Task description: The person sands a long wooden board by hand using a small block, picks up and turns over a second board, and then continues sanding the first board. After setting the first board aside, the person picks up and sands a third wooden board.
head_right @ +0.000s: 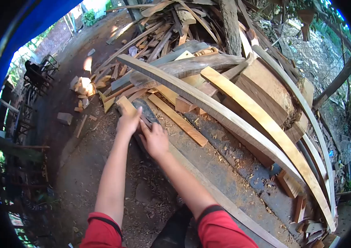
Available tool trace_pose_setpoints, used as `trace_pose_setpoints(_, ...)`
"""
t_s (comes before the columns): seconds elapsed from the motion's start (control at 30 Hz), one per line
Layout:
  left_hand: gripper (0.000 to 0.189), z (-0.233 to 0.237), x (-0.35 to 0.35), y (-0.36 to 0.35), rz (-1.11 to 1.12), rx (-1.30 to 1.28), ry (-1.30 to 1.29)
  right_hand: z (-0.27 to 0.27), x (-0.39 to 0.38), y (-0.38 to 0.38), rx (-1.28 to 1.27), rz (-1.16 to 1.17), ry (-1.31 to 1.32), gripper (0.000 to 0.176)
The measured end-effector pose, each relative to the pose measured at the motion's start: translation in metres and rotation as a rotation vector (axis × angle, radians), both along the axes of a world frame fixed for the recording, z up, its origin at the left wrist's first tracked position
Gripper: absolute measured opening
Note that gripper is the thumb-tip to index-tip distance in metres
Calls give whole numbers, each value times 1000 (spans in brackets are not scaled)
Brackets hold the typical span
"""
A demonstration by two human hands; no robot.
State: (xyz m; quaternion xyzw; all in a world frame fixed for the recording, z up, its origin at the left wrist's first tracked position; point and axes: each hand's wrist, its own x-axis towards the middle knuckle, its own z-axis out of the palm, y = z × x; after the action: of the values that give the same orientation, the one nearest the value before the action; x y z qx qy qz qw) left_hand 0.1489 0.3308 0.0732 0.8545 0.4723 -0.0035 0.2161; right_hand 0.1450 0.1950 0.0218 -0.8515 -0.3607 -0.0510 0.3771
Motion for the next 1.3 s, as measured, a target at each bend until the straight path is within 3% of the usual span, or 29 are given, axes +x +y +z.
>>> trace_pose_setpoints(0.07, 106, 24, -21, -57, -56, 12, 65, 2, -15, -56, 53, 5, 5, 62)
trace_pose_setpoints(0.2, 106, 13, -70, -178, -175, -126, 61, 3, -71, -196, -29, -148, 34, 76)
trace_pose_setpoints(0.33, 108, -4, -120, -286, -246, -373, 76, -5, -130, -320, -142, -161, 46, 64)
trace_pose_setpoints(0.43, 108, -19, -144, -323, -265, -404, 102, -8, -157, -360, -162, -205, 88, 59)
trace_pose_setpoints(0.6, 104, -31, -129, -278, -235, -353, 72, -16, -134, -305, -152, -140, 89, 58)
trace_pose_setpoints(0.67, 102, -32, -107, -224, -161, -323, 58, -12, -106, -247, -212, -75, 25, 57)
trace_pose_setpoints(0.9, 102, -34, 11, 27, -22, -89, 14, -22, 15, 19, -34, -63, 33, 51)
trace_pose_setpoints(1.0, 100, -34, 34, 88, 46, -100, -38, -18, 38, 76, -10, -47, 12, 51)
trace_pose_setpoints(1.07, 102, -23, 37, 81, 37, -25, -55, -15, 36, 71, 13, -66, -31, 51)
trace_pose_setpoints(1.13, 101, 1, 25, 31, 0, -4, -100, -10, 30, 28, 126, -60, -37, 53)
trace_pose_setpoints(1.3, 96, -3, -37, -128, -114, -112, -187, -3, -32, -141, 10, -110, 25, 57)
